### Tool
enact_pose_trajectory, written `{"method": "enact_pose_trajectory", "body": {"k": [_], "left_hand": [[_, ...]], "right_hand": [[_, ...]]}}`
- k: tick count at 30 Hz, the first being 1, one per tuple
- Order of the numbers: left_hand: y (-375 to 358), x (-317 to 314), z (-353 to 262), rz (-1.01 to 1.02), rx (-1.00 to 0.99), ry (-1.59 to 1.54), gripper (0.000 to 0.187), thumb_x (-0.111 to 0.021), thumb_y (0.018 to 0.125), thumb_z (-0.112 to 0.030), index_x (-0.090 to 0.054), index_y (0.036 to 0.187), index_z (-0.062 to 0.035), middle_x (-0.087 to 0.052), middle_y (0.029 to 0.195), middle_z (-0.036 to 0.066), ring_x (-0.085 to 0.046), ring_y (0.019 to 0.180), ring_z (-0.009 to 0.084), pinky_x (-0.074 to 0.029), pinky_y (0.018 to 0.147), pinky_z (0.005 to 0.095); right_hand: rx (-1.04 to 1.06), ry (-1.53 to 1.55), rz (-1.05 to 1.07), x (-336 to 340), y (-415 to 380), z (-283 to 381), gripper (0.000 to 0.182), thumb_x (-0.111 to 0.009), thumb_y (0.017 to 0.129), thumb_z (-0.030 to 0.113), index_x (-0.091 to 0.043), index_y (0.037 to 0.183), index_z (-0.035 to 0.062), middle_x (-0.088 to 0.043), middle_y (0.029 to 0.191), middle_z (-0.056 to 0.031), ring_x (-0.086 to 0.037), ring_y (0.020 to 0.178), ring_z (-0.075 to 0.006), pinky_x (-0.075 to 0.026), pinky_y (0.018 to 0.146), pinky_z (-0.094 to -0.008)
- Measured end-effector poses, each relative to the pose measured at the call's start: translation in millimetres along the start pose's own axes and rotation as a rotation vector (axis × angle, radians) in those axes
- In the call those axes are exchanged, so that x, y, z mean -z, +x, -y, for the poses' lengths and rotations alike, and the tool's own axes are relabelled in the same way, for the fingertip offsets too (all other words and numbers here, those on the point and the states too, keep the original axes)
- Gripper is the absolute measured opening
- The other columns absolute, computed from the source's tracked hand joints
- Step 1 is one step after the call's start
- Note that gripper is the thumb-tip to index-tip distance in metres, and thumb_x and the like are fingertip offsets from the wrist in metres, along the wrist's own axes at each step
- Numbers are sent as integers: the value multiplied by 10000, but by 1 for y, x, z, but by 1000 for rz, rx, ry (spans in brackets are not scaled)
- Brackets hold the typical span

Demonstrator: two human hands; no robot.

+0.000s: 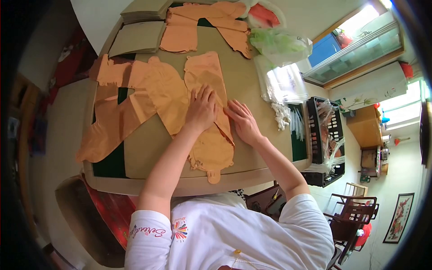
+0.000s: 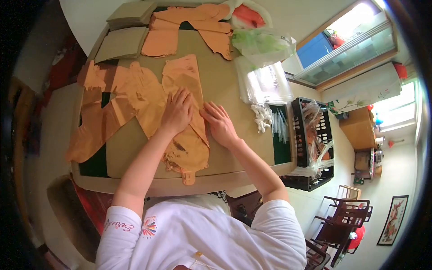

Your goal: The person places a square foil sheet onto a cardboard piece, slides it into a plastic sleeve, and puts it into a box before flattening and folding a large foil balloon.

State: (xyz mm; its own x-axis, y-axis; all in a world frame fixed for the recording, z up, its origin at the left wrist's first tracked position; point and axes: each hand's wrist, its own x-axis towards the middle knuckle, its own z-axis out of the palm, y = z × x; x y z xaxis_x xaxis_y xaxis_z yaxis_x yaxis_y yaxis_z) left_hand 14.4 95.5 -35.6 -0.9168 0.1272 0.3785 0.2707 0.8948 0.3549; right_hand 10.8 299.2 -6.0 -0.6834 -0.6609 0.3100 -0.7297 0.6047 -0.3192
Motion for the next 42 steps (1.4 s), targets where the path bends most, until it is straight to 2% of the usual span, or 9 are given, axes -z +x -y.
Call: {"method": "enact_pose_trajectory", "body": {"k": [7,13,16,18,20,23,34,37,42], "left_hand": [[0,-2,1,-24,-13,22,410,-475,945,-202,-495,1304,-5,-444,1405,190,-360,1361,320,-256,1130,499],[1,-5,3,-15,-22,17,425,-466,947,-203,-484,1320,0,-433,1416,192,-349,1369,322,-250,1136,497],[0,-3,2,-3,-29,26,430,-460,950,-205,-479,1325,5,-425,1422,196,-342,1373,325,-247,1137,499],[0,1,0,38,-10,11,448,-451,953,-223,-458,1338,6,-404,1433,192,-305,1393,316,-214,1150,496],[0,4,-2,70,3,10,457,-448,954,-235,-447,1341,8,-393,1440,191,-287,1403,312,-196,1158,494],[0,3,-1,75,8,16,456,-461,947,-230,-455,1335,9,-404,1435,193,-304,1394,319,-208,1152,498],[27,26,-2,114,32,-95,425,-519,902,-158,-497,1302,-16,-463,1408,139,-365,1357,310,-260,1125,488],[48,19,2,184,-131,-56,457,-533,879,-130,-488,1321,-23,-479,1398,122,-376,1346,301,-277,1112,480],[61,13,12,255,-152,-84,476,-534,864,-103,-487,1333,-36,-495,1388,108,-379,1343,278,-273,1111,473]], "right_hand": [[69,65,152,27,-58,22,586,-527,694,-105,-647,1219,126,-473,1420,-132,-407,1346,-336,-332,1100,-493],[172,120,192,44,-85,25,543,-534,656,-102,-686,1129,115,-559,1319,-128,-473,1288,-322,-366,1060,-531],[167,189,136,38,-56,13,500,-535,651,-96,-683,1093,84,-604,1239,-127,-517,1235,-320,-392,1049,-494],[-103,239,-60,32,-15,23,423,-550,719,-84,-663,1103,54,-610,1232,-130,-538,1196,-335,-403,1044,-470],[-81,156,-211,10,25,16,373,-546,844,6,-600,1211,42,-564,1311,-137,-494,1245,-343,-371,1074,-448],[-165,-18,-162,-20,59,2,379,-518,938,127,-529,1305,34,-507,1377,-152,-442,1306,-311,-318,1107,-462],[-202,-84,-52,-34,63,-3,419,-467,957,203,-467,1337,27,-457,1426,-147,-389,1348,-298,-271,1124,-480],[-200,-94,-43,-34,61,-3,417,-472,945,194,-466,1326,26,-459,1417,-160,-388,1347,-306,-269,1123,-487],[-190,-73,-68,-35,62,-3,394,-475,933,180,-479,1292,19,-462,1406,-173,-382,1349,-318,-272,1118,-500]]}}
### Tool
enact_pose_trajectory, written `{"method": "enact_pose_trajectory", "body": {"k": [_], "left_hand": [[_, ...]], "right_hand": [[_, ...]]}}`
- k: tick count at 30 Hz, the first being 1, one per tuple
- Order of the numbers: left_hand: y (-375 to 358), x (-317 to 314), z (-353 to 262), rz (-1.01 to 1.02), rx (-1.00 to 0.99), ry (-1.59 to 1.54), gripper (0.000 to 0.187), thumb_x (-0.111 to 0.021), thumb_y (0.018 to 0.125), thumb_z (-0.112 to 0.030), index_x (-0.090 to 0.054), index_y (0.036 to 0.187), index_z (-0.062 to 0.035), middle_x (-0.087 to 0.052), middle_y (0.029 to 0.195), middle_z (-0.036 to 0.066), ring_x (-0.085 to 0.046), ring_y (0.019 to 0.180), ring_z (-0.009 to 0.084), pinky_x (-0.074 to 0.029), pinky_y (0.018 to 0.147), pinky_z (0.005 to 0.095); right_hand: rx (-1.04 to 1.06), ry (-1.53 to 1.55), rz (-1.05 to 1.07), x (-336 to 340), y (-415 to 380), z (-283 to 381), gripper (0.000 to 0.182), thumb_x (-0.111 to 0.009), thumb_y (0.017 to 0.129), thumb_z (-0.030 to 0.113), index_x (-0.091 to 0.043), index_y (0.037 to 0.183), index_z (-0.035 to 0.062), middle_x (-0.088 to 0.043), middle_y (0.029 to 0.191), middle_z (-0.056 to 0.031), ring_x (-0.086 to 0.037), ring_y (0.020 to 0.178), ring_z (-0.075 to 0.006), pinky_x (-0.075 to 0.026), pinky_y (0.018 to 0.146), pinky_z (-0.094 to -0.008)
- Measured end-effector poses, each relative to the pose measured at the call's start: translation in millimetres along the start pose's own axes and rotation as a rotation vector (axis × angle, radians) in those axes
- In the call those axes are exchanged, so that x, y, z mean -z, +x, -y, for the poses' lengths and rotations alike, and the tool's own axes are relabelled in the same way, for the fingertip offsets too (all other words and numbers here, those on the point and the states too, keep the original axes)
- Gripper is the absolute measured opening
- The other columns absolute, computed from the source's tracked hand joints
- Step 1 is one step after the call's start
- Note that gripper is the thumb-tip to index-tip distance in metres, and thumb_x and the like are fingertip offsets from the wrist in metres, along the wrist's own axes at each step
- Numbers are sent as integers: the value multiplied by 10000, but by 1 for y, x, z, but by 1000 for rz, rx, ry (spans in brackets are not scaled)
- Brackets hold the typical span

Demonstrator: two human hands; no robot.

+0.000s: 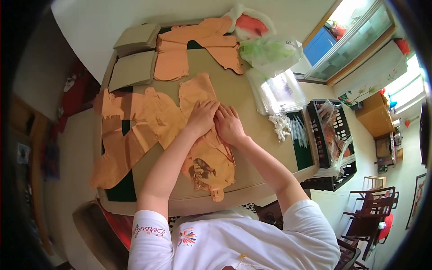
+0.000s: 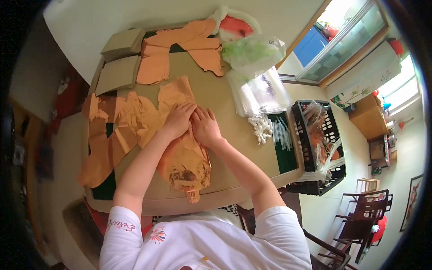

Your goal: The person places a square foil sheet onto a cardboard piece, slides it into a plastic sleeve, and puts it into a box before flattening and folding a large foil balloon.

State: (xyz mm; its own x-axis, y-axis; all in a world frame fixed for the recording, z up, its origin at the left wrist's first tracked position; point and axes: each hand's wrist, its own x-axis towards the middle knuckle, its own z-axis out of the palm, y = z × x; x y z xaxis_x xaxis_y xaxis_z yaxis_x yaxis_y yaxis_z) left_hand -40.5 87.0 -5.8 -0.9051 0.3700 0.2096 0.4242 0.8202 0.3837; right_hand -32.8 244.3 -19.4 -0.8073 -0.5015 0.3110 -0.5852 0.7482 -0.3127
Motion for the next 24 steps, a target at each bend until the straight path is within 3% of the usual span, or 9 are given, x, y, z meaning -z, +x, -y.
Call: {"method": "enact_pose_trajectory", "body": {"k": [5,10,16,19,22,24], "left_hand": [[11,-3,18,-18,-131,129,514,-597,837,-131,-492,1335,-53,-498,1391,92,-385,1340,259,-256,1118,475],[24,-5,37,-50,-198,163,569,-652,805,-152,-487,1345,-78,-499,1396,75,-408,1324,252,-257,1117,473],[60,-8,65,-47,-132,260,474,-512,901,-165,-453,1366,-101,-481,1417,82,-398,1350,255,-279,1100,502],[77,-4,68,-26,-3,237,423,-439,934,-168,-458,1349,-91,-463,1433,98,-382,1366,264,-288,1092,519],[92,-10,82,-163,44,346,446,-494,907,-150,-448,1345,-78,-510,1354,108,-399,1336,256,-283,1077,561],[92,-1,84,-262,98,267,436,-528,888,-132,-472,1313,-56,-541,1293,128,-438,1288,286,-321,1049,537]], "right_hand": [[-2,-13,23,2,1,0,365,-468,934,176,-491,1258,10,-449,1417,-168,-369,1358,-314,-266,1122,-503],[-3,-2,21,2,0,1,417,-462,938,170,-464,1317,-4,-440,1426,-167,-367,1360,-309,-260,1127,-501],[-17,7,43,4,0,1,452,-459,939,164,-441,1360,-1,-436,1433,-157,-360,1367,-300,-258,1130,-497],[-19,-3,18,2,-1,1,432,-474,943,168,-461,1346,13,-465,1405,-152,-391,1341,-303,-275,1120,-490],[-6,4,-9,4,1,1,427,-482,944,171,-467,1343,20,-481,1390,-151,-408,1326,-306,-284,1114,-488],[-3,12,-14,5,-1,1,429,-483,944,170,-465,1345,20,-481,1388,-152,-409,1325,-306,-285,1112,-488]]}}
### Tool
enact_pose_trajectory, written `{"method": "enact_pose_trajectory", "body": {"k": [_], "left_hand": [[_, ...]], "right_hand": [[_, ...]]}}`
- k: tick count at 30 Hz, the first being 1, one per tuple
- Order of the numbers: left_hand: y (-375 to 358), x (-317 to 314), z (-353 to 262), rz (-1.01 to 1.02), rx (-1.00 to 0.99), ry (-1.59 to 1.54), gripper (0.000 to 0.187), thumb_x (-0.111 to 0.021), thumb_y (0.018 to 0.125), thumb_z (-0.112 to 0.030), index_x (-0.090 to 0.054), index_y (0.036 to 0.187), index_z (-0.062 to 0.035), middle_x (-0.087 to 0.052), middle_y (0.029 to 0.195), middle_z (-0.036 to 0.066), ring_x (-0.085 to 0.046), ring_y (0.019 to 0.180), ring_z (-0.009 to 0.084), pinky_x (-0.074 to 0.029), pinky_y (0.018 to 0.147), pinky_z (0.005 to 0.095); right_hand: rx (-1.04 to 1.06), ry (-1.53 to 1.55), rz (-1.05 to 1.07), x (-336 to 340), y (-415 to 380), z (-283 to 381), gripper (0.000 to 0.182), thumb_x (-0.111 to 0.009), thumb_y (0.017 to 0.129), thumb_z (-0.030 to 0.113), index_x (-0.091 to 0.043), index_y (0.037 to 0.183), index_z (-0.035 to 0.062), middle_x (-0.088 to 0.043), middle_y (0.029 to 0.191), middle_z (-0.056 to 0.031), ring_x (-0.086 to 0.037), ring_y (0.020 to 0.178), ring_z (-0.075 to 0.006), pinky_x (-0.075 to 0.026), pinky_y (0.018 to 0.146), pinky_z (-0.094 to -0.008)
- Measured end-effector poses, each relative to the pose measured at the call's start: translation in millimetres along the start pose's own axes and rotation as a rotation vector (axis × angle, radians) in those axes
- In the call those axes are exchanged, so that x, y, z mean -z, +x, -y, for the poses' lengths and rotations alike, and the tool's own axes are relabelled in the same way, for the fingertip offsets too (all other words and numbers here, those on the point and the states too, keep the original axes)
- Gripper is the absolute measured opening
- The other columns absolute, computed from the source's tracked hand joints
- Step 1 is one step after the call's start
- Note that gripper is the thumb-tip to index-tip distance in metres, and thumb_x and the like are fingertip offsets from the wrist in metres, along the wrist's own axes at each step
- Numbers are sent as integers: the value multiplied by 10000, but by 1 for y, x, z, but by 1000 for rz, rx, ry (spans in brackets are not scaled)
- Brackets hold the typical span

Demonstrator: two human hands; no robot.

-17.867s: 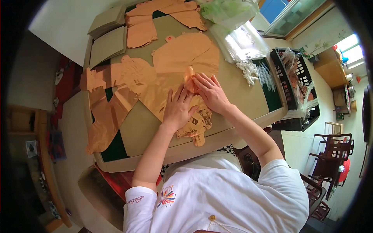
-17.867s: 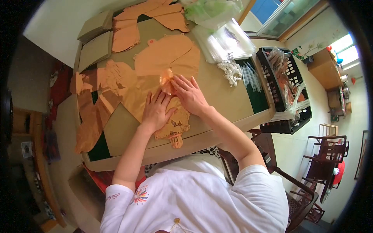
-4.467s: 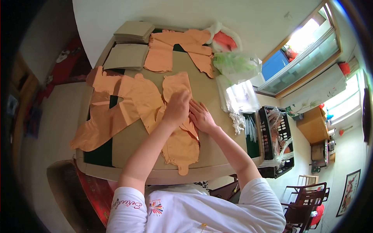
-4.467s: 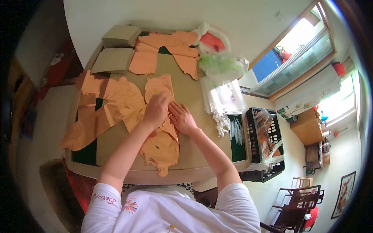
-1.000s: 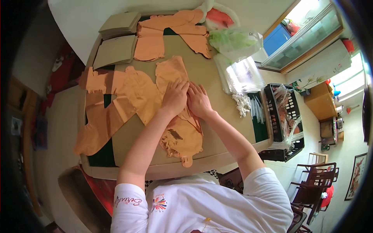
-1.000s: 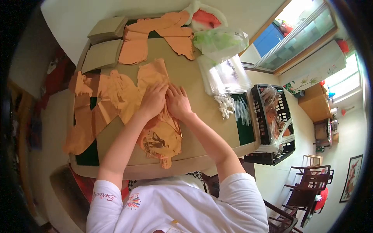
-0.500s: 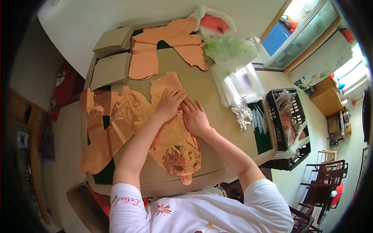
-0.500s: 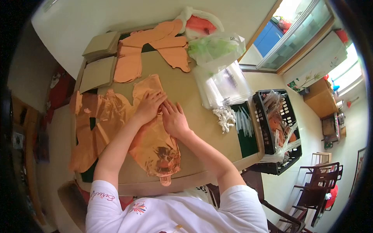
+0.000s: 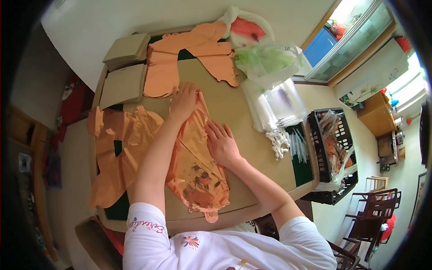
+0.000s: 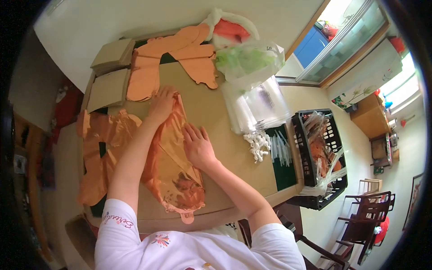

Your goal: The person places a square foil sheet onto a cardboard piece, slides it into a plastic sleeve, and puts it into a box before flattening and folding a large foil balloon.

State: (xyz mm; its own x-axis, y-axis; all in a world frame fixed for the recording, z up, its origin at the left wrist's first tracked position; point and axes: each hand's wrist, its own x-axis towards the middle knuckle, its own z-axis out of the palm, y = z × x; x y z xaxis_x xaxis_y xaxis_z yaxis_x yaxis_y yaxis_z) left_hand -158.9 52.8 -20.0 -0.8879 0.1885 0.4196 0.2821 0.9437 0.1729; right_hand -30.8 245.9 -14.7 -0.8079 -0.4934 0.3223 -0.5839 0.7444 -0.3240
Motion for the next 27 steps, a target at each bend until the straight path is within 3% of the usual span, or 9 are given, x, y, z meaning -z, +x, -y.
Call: {"method": "enact_pose_trajectory", "body": {"k": [6,9,12,17,19,22,23,26,27], "left_hand": [[-48,56,40,-171,324,-158,371,-568,863,-96,-541,1221,-2,-589,1156,192,-532,1101,385,-421,966,441],[-112,85,61,-216,504,-193,364,-566,888,-120,-530,1229,4,-592,1157,181,-547,1105,354,-440,946,433],[-165,100,56,-221,866,-548,355,-569,917,-164,-525,1224,9,-601,1153,146,-557,1131,305,-459,925,405],[-208,136,15,-291,1209,-1338,353,-624,913,-223,-541,1209,-49,-612,1099,86,-619,958,180,-467,748,309],[-204,146,0,-208,1228,-1404,501,-642,911,-273,-482,1326,-42,-606,1104,93,-598,892,159,-463,746,282],[-203,142,0,-21,1269,-1390,363,-650,907,-294,-576,1167,-52,-614,906,29,-558,692,120,-430,618,250],[-204,142,-2,-13,1187,-1305,169,-664,890,-263,-635,918,-99,-609,788,-14,-565,638,78,-393,536,222],[-203,131,5,197,1086,-1209,172,-669,885,-264,-644,882,-94,-611,752,-17,-563,629,71,-406,516,236],[-193,140,-19,127,1095,-1218,212,-676,876,-256,-629,830,-53,-592,691,-19,-532,609,81,-416,532,268]], "right_hand": [[0,2,8,-4,-1,-2,434,-463,932,160,-455,1332,-8,-468,1393,-169,-404,1330,-309,-294,1102,-507],[5,6,-4,-8,-2,-3,429,-455,935,158,-456,1330,-8,-474,1387,-176,-411,1323,-315,-295,1099,-508],[11,3,-12,-10,-1,-5,419,-444,941,161,-464,1325,-5,-480,1384,-177,-418,1316,-319,-295,1098,-503],[28,-17,-56,-14,0,-7,394,-436,954,180,-490,1302,3,-495,1374,-167,-426,1310,-311,-297,1100,-486],[30,-2,-66,-14,0,-8,386,-439,957,188,-499,1295,10,-500,1371,-160,-425,1311,-303,-299,1100,-485],[30,-1,-74,-15,-1,-8,381,-441,965,209,-505,1296,32,-501,1374,-146,-421,1317,-293,-301,1101,-484],[29,-1,-76,-15,0,-9,381,-439,965,211,-505,1297,35,-501,1375,-145,-420,1318,-292,-301,1102,-483],[23,-8,-74,-14,-1,-8,387,-437,968,220,-501,1305,40,-500,1376,-141,-417,1321,-290,-297,1105,-479],[23,-11,-71,-14,-1,-8,389,-436,969,223,-499,1308,42,-500,1377,-140,-417,1322,-289,-296,1107,-479]]}}
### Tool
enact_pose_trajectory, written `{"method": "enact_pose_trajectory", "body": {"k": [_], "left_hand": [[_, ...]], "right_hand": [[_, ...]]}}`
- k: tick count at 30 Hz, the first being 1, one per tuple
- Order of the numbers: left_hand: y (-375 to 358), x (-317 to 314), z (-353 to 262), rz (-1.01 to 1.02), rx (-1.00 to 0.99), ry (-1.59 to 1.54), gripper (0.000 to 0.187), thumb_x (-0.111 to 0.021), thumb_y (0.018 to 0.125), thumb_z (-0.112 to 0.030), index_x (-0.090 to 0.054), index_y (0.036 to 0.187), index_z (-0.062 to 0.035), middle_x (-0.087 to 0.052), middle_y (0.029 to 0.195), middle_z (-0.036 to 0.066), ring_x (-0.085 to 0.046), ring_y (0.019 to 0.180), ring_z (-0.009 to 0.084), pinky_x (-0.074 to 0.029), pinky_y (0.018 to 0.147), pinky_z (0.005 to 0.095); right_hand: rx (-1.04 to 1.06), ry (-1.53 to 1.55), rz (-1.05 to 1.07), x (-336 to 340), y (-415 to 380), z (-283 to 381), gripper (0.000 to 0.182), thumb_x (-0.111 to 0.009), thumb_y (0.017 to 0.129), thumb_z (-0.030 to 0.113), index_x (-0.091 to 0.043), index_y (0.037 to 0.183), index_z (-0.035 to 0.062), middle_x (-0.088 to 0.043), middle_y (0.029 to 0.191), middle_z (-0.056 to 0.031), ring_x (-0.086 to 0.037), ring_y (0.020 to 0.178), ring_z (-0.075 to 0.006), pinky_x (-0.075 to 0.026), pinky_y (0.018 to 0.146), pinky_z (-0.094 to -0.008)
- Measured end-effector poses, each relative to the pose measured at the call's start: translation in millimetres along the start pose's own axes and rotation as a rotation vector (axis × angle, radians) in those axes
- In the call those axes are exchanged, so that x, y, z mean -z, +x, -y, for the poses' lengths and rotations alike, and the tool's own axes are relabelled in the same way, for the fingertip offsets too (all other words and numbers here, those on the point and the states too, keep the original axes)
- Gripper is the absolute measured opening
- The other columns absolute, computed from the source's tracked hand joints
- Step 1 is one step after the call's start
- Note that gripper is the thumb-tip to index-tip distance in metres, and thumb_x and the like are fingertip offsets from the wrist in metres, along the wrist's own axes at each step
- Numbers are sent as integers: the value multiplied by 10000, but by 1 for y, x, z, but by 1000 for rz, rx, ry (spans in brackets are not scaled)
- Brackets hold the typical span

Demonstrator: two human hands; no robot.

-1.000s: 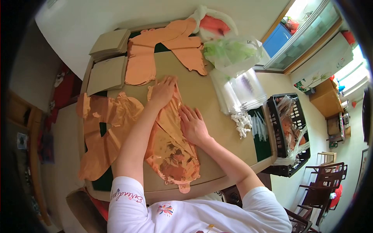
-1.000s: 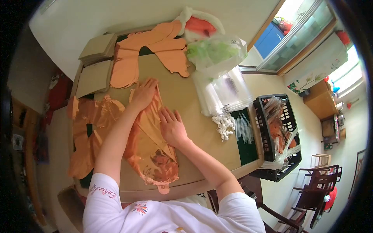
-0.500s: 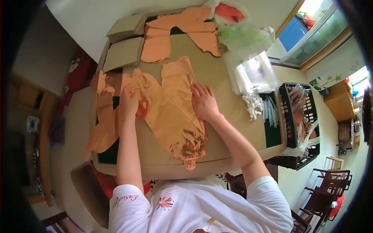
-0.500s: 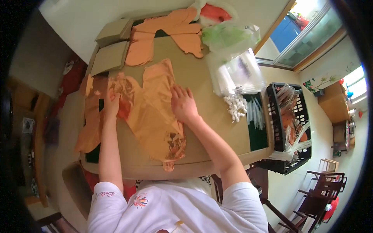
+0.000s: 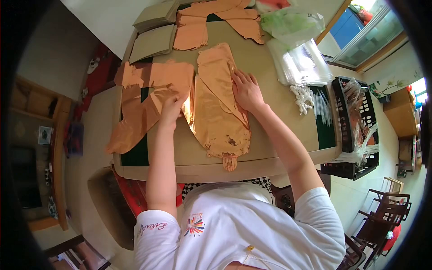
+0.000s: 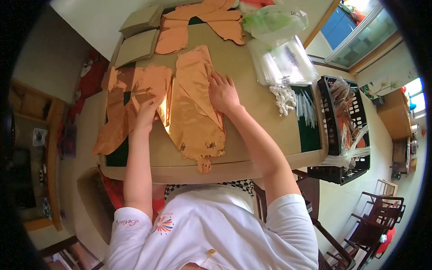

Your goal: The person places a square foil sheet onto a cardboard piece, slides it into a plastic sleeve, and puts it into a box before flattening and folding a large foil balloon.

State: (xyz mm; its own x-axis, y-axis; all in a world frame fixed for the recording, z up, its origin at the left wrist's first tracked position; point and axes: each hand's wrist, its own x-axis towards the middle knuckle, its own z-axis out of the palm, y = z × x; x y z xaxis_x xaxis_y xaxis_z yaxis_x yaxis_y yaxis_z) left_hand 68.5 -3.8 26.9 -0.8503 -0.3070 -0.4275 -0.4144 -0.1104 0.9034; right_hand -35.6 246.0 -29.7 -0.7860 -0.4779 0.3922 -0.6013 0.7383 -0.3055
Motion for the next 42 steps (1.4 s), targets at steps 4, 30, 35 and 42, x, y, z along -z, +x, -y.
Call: {"method": "enact_pose_trajectory", "body": {"k": [4,30,35,42], "left_hand": [[13,-29,8,-139,-443,413,313,-657,878,-244,-573,814,50,-573,649,59,-505,594,138,-412,575,308],[36,-77,41,-58,-750,1253,633,-459,971,-441,-333,1466,-69,-256,1534,219,-179,1452,338,-140,1141,579],[36,-77,43,-86,-777,1247,640,-455,971,-442,-331,1464,-53,-248,1538,218,-177,1453,334,-141,1144,571],[34,-77,42,-104,-789,1249,628,-471,972,-419,-329,1460,-51,-256,1535,208,-185,1449,339,-150,1149,552]], "right_hand": [[-25,-1,26,0,1,1,397,-425,977,233,-485,1326,54,-488,1391,-131,-406,1332,-282,-281,1119,-466],[-10,23,41,4,0,2,398,-468,939,196,-493,1287,6,-470,1396,-169,-386,1344,-297,-270,1123,-481],[-115,205,6,6,3,-1,403,-474,940,195,-484,1306,27,-449,1412,-170,-387,1341,-302,-279,1115,-483],[-13,96,-3,8,6,10,441,-483,954,241,-469,1351,49,-424,1448,-143,-362,1362,-310,-244,1136,-509]]}}
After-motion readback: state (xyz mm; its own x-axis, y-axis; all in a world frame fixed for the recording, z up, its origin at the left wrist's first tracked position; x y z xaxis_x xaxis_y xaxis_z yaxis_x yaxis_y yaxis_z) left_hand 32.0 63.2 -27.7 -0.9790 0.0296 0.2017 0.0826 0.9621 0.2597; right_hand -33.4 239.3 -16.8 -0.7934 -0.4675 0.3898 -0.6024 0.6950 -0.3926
